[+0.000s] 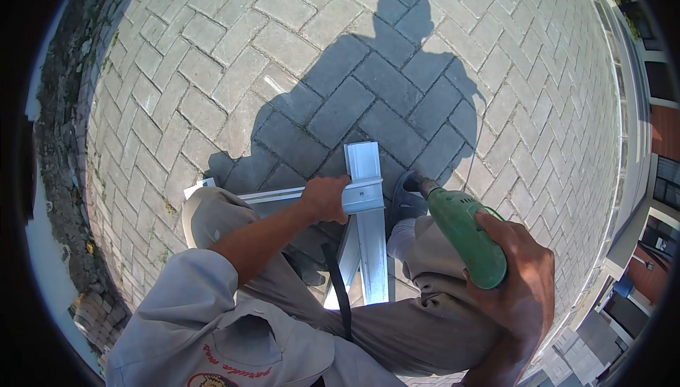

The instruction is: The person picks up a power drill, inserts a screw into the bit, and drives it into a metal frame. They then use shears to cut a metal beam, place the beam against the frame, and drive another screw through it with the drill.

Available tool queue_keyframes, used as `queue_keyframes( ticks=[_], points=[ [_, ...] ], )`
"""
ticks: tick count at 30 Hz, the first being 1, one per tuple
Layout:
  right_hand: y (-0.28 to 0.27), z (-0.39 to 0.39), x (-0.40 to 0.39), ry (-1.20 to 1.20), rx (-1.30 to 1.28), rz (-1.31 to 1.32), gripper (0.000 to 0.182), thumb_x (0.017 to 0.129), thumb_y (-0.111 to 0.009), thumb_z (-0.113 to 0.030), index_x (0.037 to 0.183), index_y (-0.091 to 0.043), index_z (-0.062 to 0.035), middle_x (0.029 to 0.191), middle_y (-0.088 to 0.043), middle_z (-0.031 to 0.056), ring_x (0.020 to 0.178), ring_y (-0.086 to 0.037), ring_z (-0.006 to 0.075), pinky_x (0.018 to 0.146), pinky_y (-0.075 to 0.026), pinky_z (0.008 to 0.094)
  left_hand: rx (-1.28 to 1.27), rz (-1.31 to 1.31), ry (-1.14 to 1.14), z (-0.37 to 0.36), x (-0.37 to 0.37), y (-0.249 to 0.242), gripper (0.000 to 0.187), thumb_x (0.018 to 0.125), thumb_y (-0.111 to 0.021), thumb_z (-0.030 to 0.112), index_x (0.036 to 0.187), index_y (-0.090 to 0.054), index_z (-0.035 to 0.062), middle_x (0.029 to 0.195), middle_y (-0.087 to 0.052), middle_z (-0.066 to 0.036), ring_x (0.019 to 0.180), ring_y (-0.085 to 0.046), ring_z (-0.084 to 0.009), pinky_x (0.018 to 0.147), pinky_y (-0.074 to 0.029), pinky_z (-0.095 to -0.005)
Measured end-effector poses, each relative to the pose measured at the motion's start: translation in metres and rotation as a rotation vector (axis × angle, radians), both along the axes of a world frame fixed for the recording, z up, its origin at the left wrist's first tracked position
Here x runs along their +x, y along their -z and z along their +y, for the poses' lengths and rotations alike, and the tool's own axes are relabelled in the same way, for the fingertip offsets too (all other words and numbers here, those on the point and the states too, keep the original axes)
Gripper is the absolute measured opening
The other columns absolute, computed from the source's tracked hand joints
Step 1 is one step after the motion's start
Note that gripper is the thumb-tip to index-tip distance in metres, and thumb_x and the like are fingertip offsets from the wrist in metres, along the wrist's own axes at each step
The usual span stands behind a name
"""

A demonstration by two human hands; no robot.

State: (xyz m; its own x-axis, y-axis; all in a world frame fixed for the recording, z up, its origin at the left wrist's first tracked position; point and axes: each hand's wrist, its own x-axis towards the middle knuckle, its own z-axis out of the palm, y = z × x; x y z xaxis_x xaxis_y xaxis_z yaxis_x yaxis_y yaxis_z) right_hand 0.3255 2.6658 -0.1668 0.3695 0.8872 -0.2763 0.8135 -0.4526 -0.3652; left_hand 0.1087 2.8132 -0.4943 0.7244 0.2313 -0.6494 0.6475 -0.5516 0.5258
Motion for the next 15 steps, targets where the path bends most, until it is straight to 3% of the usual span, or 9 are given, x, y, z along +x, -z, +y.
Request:
queue_keyframes(
  ticks=[15],
  points=[
    [0.007,0.003,0.019,-0.041,0.031,0.007,0.076,0.056,-0.082,0.003,0.129,-0.065,-0.0051,0.11,-0.074,0.0231,0.094,-0.076,0.041,0.081,-0.062,0.0463,-0.012,0.024,-0.014,-0.001,0.002,-0.005,0.079,0.056,-0.094,0.031,0.125,-0.064,0.007,0.112,-0.077,-0.015,0.102,-0.076,-0.0339,0.089,-0.06,-0.0431]
  ],
)
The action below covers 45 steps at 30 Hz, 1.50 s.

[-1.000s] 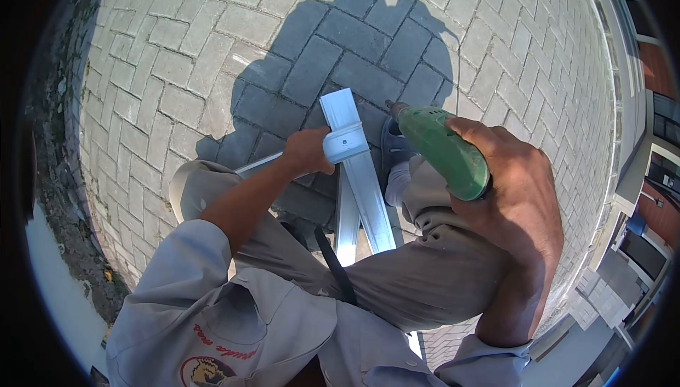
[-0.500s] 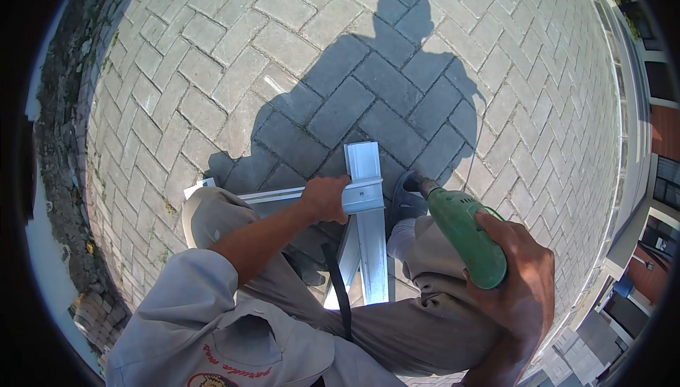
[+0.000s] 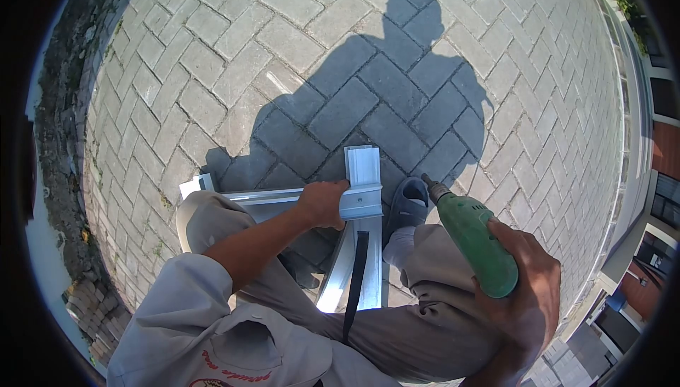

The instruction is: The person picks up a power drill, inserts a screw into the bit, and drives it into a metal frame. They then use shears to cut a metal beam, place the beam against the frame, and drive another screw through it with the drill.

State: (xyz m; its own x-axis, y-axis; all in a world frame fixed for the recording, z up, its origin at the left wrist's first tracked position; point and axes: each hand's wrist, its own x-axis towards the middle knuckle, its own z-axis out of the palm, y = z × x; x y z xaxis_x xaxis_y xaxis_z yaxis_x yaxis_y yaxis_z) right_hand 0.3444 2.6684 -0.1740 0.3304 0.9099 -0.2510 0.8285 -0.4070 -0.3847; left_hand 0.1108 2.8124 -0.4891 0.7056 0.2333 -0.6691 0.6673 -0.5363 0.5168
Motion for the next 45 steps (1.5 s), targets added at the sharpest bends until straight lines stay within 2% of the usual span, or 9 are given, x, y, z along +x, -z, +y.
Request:
queue_keyframes(
  ticks=[11,14,17,20,23,26,29,32,45],
  points=[
    [0.003,0.012,0.005,-0.049,-0.06,0.018,0.077,0.056,-0.082,0.003,0.131,-0.065,-0.0044,0.112,-0.074,0.0215,0.097,-0.076,0.0398,0.083,-0.061,0.0458,0.001,-0.018,-0.026,-0.003,-0.003,0.006,0.077,0.056,-0.093,0.028,0.124,-0.064,0.007,0.112,-0.075,-0.016,0.103,-0.075,-0.0343,0.088,-0.061,-0.0435],
    [0.003,0.02,0.003,-0.041,-0.055,0.044,0.076,0.057,-0.082,0.002,0.131,-0.066,-0.0041,0.112,-0.074,0.0217,0.097,-0.076,0.0397,0.085,-0.061,0.0449,-0.019,-0.002,-0.048,-0.002,-0.003,0.002,0.086,0.055,-0.096,0.029,0.13,-0.061,0.0053,0.118,-0.075,-0.017,0.108,-0.074,-0.0347,0.102,-0.055,-0.0449],
    [0.005,0.026,0.003,-0.073,-0.049,0.058,0.075,0.058,-0.081,0.003,0.131,-0.066,-0.0035,0.112,-0.073,0.0222,0.098,-0.075,0.0397,0.086,-0.06,0.0439,0.042,0.012,-0.039,-0.004,-0.01,0.001,0.093,0.057,-0.097,0.028,0.138,-0.056,0.005,0.126,-0.071,-0.019,0.115,-0.071,-0.038,0.111,-0.047,-0.0561],
    [0.006,0.029,0.003,-0.084,-0.037,0.1,0.073,0.06,-0.079,0.005,0.131,-0.066,-0.0022,0.113,-0.073,0.0229,0.101,-0.075,0.0391,0.089,-0.06,0.043,0.264,-0.03,0.021,-0.006,-0.037,-0.001,0.097,0.06,-0.096,0.025,0.143,-0.051,0.0038,0.131,-0.068,-0.021,0.118,-0.069,-0.0421,0.114,-0.039,-0.0661],
    [0.005,0.041,-0.005,-0.072,-0.043,0.136,0.072,0.061,-0.076,0.006,0.132,-0.065,-0.0007,0.115,-0.073,0.0224,0.103,-0.075,0.0366,0.092,-0.059,0.0415,0.394,-0.035,0.007,-0.013,-0.061,0.011,0.091,0.06,-0.095,0.02,0.139,-0.052,0.0038,0.132,-0.066,-0.022,0.118,-0.068,-0.0429,0.114,-0.038,-0.0673],
    [0.005,0.054,-0.014,-0.025,-0.063,0.169,0.072,0.063,-0.074,0.005,0.134,-0.064,0.0009,0.118,-0.073,0.02,0.107,-0.074,0.0293,0.097,-0.056,0.0386,0.094,0.138,-0.039,0.009,-0.065,-0.004,0.091,0.06,-0.095,0.018,0.139,-0.051,0.003,0.131,-0.066,-0.021,0.123,-0.066,-0.0426,0.112,-0.045,-0.0605],
    [0.003,0.068,-0.022,-0.019,-0.089,0.219,0.071,0.065,-0.072,0.002,0.135,-0.063,0.0023,0.119,-0.073,0.0181,0.108,-0.072,0.0255,0.099,-0.054,0.0375,0.013,0.07,-0.058,0.014,-0.069,-0.001,0.075,0.061,-0.093,0.014,0.127,-0.059,0.0033,0.117,-0.071,-0.02,0.111,-0.072,-0.0399,0.097,-0.057,-0.0523],
    [0.001,0.08,-0.03,-0.013,-0.123,0.258,0.07,0.067,-0.07,-0.002,0.136,-0.063,0.004,0.118,-0.072,0.0173,0.107,-0.071,0.0247,0.099,-0.054,0.0374,0.068,0.021,-0.068,0.012,-0.07,-0.002,0.067,0.06,-0.092,0.012,0.12,-0.063,0.0029,0.106,-0.074,-0.02,0.099,-0.075,-0.0387,0.083,-0.061,-0.0479],
    [0.01,0.088,-0.034,-0.02,-0.125,0.262,0.071,0.064,-0.066,0.005,0.135,-0.064,0.0023,0.118,-0.073,0.0208,0.106,-0.073,0.0283,0.098,-0.056,0.0391,0.069,-0.058,-0.098,0.014,-0.072,0.006,0.061,0.058,-0.091,0.009,0.113,-0.065,0.0022,0.1,-0.075,-0.019,0.093,-0.076,-0.039,0.077,-0.061,-0.0478]
  ],
)
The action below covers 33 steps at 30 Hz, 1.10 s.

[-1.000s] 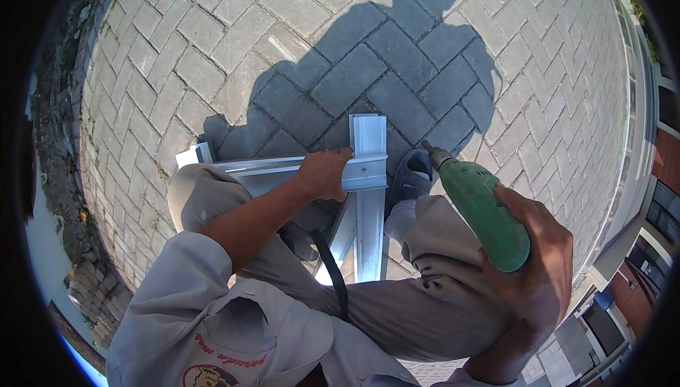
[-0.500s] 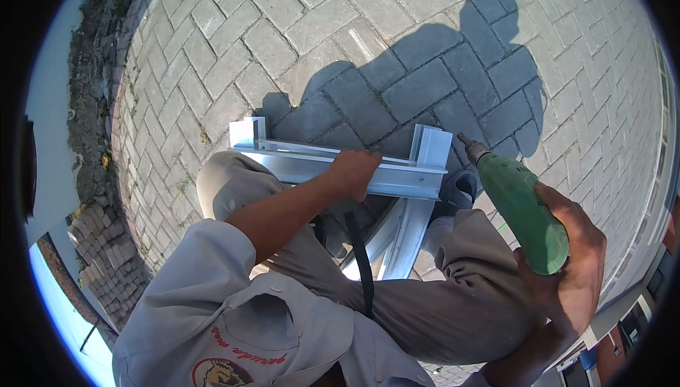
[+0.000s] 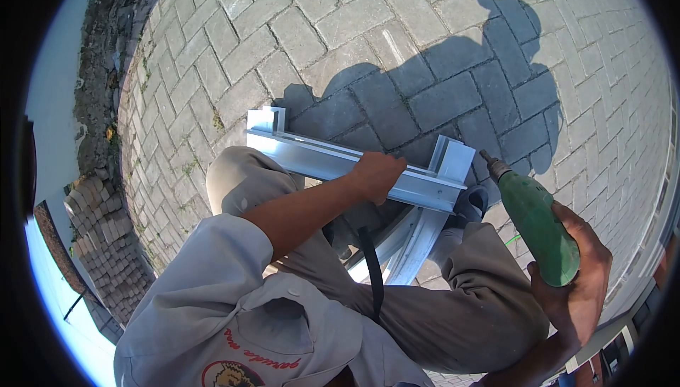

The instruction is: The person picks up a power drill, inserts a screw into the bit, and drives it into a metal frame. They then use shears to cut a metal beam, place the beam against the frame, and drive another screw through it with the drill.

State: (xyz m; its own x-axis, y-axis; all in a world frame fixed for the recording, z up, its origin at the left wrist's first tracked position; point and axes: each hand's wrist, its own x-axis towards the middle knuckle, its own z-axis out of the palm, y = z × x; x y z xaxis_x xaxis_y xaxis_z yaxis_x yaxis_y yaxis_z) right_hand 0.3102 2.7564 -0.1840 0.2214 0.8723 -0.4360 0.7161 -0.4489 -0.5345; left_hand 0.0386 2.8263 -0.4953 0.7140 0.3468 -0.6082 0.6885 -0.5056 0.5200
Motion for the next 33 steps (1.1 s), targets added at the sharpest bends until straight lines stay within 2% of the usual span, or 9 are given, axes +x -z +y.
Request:
queue_keyframes(
  ticks=[2,5,11,13,17,21,25,30,33],
  points=[
    [0.001,-0.001,0.001,-0.018,0.037,0.024,0.071,0.064,-0.066,0.005,0.135,-0.064,0.0018,0.118,-0.073,0.0205,0.105,-0.073,0.0283,0.097,-0.056,0.0392,0.007,0.001,0.002,-0.001,0.0,0.001,0.061,0.058,-0.091,0.009,0.113,-0.064,0.0022,0.101,-0.075,-0.018,0.092,-0.076,-0.0392,0.077,-0.061,-0.0483],
    [0.003,-0.001,0.0,-0.044,0.06,0.012,0.07,0.065,-0.067,0.004,0.135,-0.065,0.0011,0.116,-0.074,0.0201,0.104,-0.073,0.0285,0.097,-0.056,0.0391,-0.011,0.05,-0.003,-0.002,0.0,0.002,0.071,0.057,-0.094,0.014,0.12,-0.063,0.0033,0.113,-0.073,-0.018,0.102,-0.074,-0.0394,0.091,-0.057,-0.0549],
    [-0.004,0.004,-0.005,-0.043,0.038,-0.017,0.068,0.065,-0.07,0.003,0.133,-0.065,0.001,0.115,-0.074,0.0201,0.102,-0.074,0.0294,0.094,-0.057,0.039,0.021,0.084,0.066,0.012,-0.009,-0.018,0.105,0.058,-0.1,0.034,0.147,-0.052,0.0068,0.144,-0.059,-0.024,0.131,-0.061,-0.0417,0.117,-0.035,-0.0663],
    [-0.006,0.006,-0.002,-0.025,0.014,0.014,0.069,0.065,-0.07,0.001,0.134,-0.064,0.0019,0.116,-0.073,0.0197,0.103,-0.073,0.0283,0.096,-0.056,0.0384,-0.074,0.183,0.056,0.052,-0.007,-0.063,0.099,0.071,-0.095,0.036,0.153,-0.048,0.006,0.15,-0.056,-0.025,0.134,-0.06,-0.0418,0.12,-0.035,-0.061],
    [-0.008,0.0,0.001,-0.027,-0.012,-0.008,0.071,0.066,-0.072,-0.001,0.136,-0.063,0.0029,0.121,-0.072,0.0188,0.109,-0.071,0.0258,0.1,-0.054,0.0371,0.132,-0.335,-0.575,0.119,-0.056,-0.15,0.07,0.09,-0.081,0.031,0.148,-0.055,0.0022,0.147,-0.061,-0.022,0.132,-0.062,-0.0395,0.115,-0.047,-0.0485],
    [-0.002,-0.013,0.008,-0.041,0.043,-0.003,0.074,0.063,-0.073,0.003,0.136,-0.063,0.0019,0.122,-0.072,0.018,0.111,-0.07,0.0254,0.101,-0.053,0.0368,0.212,-0.513,-0.748,0.16,-0.158,-0.154,0.062,0.096,-0.077,0.033,0.143,-0.059,-0.003,0.136,-0.067,-0.025,0.131,-0.063,-0.0366,0.113,-0.049,-0.0463],
    [0.004,-0.02,0.01,-0.005,0.025,-0.075,0.073,0.061,-0.074,0.006,0.133,-0.066,0.0012,0.117,-0.074,0.0204,0.105,-0.074,0.0287,0.097,-0.056,0.0383,0.317,-0.27,-0.656,0.143,-0.228,-0.114,0.07,0.092,-0.081,0.04,0.143,-0.059,-0.0027,0.138,-0.067,-0.025,0.131,-0.063,-0.0386,0.113,-0.049,-0.0468],
    [0.004,-0.02,0.012,0.032,-0.055,-0.102,0.073,0.062,-0.074,0.007,0.134,-0.064,0.0017,0.118,-0.074,0.0202,0.105,-0.074,0.0279,0.097,-0.056,0.0375,0.209,-0.192,-0.393,0.082,-0.232,-0.06,0.113,0.07,-0.092,0.057,0.16,-0.039,0.0126,0.159,-0.047,-0.022,0.15,-0.043,-0.0394,0.123,-0.037,-0.0523],
    [0.014,-0.035,0.025,0.002,0.007,-0.093,0.073,0.062,-0.073,0.007,0.134,-0.064,0.0017,0.117,-0.074,0.0208,0.104,-0.074,0.0292,0.097,-0.056,0.0383,0.267,-0.009,-0.074,0.06,-0.228,-0.031,0.109,0.079,-0.083,0.054,0.166,-0.027,0.0174,0.163,-0.04,-0.019,0.154,-0.036,-0.0404,0.127,-0.027,-0.056]
  ],
)
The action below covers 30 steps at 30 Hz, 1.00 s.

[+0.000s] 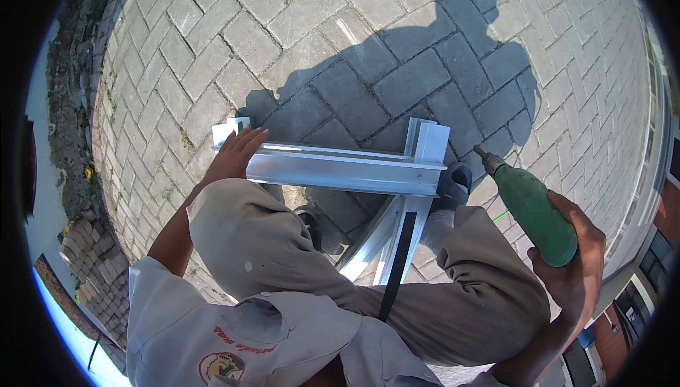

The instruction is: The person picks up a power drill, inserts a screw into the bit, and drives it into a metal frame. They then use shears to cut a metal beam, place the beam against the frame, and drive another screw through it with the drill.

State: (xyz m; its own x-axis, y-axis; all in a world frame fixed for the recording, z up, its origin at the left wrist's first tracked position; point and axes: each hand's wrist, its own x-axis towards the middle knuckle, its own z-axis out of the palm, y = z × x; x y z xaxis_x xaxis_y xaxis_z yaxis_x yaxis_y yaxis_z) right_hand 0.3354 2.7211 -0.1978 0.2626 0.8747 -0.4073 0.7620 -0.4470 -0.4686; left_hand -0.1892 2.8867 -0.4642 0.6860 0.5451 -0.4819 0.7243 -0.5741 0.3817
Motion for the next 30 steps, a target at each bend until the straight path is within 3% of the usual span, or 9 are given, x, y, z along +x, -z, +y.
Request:
queue_keyframes(
  ticks=[3,6,9,12,13,17,21,27,30],
  points=[
    [-0.002,-0.001,-0.001,0.051,-0.054,0.005,0.074,0.062,-0.073,0.007,0.135,-0.063,0.0016,0.117,-0.073,0.0225,0.104,-0.074,0.0309,0.098,-0.055,0.0393,0.155,0.13,0.091,-0.02,-0.004,0.021,0.099,0.087,-0.074,0.05,0.167,-0.025,0.0187,0.161,-0.042,-0.02,0.154,-0.036,-0.0411,0.127,-0.024,-0.0594],
    [-0.002,-0.005,-0.002,0.052,-0.061,-0.01,0.072,0.063,-0.072,0.006,0.134,-0.062,0.0033,0.117,-0.073,0.0238,0.105,-0.073,0.0324,0.098,-0.055,0.0399,0.144,0.203,0.013,-0.023,0.003,0.013,0.093,0.092,-0.07,0.047,0.168,-0.024,0.0188,0.161,-0.04,-0.022,0.156,-0.031,-0.041,0.127,-0.022,-0.0619],
    [-0.004,-0.002,-0.006,0.056,-0.083,-0.012,0.072,0.063,-0.071,0.006,0.135,-0.061,0.0046,0.117,-0.072,0.0237,0.106,-0.073,0.0327,0.099,-0.055,0.0412,0.38,0.146,0.003,-0.037,-0.007,0.023,0.094,0.091,-0.071,0.047,0.168,-0.025,0.0181,0.163,-0.036,-0.023,0.158,-0.026,-0.0417,0.127,-0.019,-0.0621],
    [-0.003,-0.004,-0.005,0.077,-0.089,0.017,0.074,0.063,-0.069,0.005,0.136,-0.06,0.0057,0.118,-0.072,0.0228,0.107,-0.072,0.0324,0.099,-0.055,0.0419,0.443,0.131,-0.119,-0.041,-0.035,0.022,0.098,0.088,-0.073,0.049,0.168,-0.026,0.0167,0.165,-0.033,-0.022,0.159,-0.022,-0.0413,0.128,-0.016,-0.0623],
    [-0.003,-0.005,-0.004,0.036,-0.084,-0.003,0.075,0.063,-0.068,0.004,0.137,-0.059,0.0056,0.119,-0.072,0.0225,0.108,-0.071,0.0317,0.099,-0.055,0.0419,0.352,0.181,-0.246,-0.037,-0.039,0.013,0.107,0.08,-0.083,0.048,0.166,-0.029,0.0155,0.166,-0.035,-0.017,0.16,-0.022,-0.0389,0.129,-0.014,-0.0627],
    [-0.003,-0.003,-0.006,0.057,-0.093,0.012,0.075,0.063,-0.069,0.002,0.137,-0.059,0.0059,0.119,-0.071,0.0228,0.107,-0.071,0.0327,0.099,-0.055,0.0422,0.331,0.205,-0.251,-0.03,-0.085,0.021,0.118,0.063,-0.096,0.038,0.162,-0.036,0.0148,0.162,-0.042,-0.008,0.16,-0.025,-0.0345,0.13,-0.014,-0.0621],
    [0.0,0.0,-0.01,0.071,-0.062,0.027,0.075,0.063,-0.069,0.001,0.137,-0.059,0.0061,0.118,-0.071,0.0228,0.107,-0.071,0.0337,0.099,-0.055,0.0423,0.305,0.19,-0.194,-0.02,-0.082,0.017,0.109,0.065,-0.095,0.029,0.158,-0.04,0.0138,0.156,-0.046,-0.01,0.155,-0.032,-0.036,0.13,-0.017,-0.0606],
    [0.002,0.001,-0.009,0.073,-0.056,0.038,0.073,0.065,-0.07,-0.002,0.136,-0.06,0.006,0.118,-0.071,0.0212,0.107,-0.07,0.0312,0.098,-0.055,0.041,0.337,0.174,-0.169,-0.024,-0.088,0.022,0.118,0.065,-0.096,0.03,0.163,-0.032,0.0146,0.158,-0.044,-0.012,0.155,-0.031,-0.0365,0.13,-0.017,-0.0589],
    [0.002,0.003,-0.01,0.07,-0.039,0.086,0.073,0.064,-0.07,-0.002,0.136,-0.06,0.0053,0.118,-0.071,0.0199,0.108,-0.069,0.0298,0.098,-0.055,0.0406,0.379,0.054,-0.439,-0.037,-0.083,0.018,0.128,0.065,-0.096,0.033,0.167,-0.022,0.014,0.163,-0.04,-0.015,0.157,-0.029,-0.0366,0.13,-0.015,-0.059]
  ],
)
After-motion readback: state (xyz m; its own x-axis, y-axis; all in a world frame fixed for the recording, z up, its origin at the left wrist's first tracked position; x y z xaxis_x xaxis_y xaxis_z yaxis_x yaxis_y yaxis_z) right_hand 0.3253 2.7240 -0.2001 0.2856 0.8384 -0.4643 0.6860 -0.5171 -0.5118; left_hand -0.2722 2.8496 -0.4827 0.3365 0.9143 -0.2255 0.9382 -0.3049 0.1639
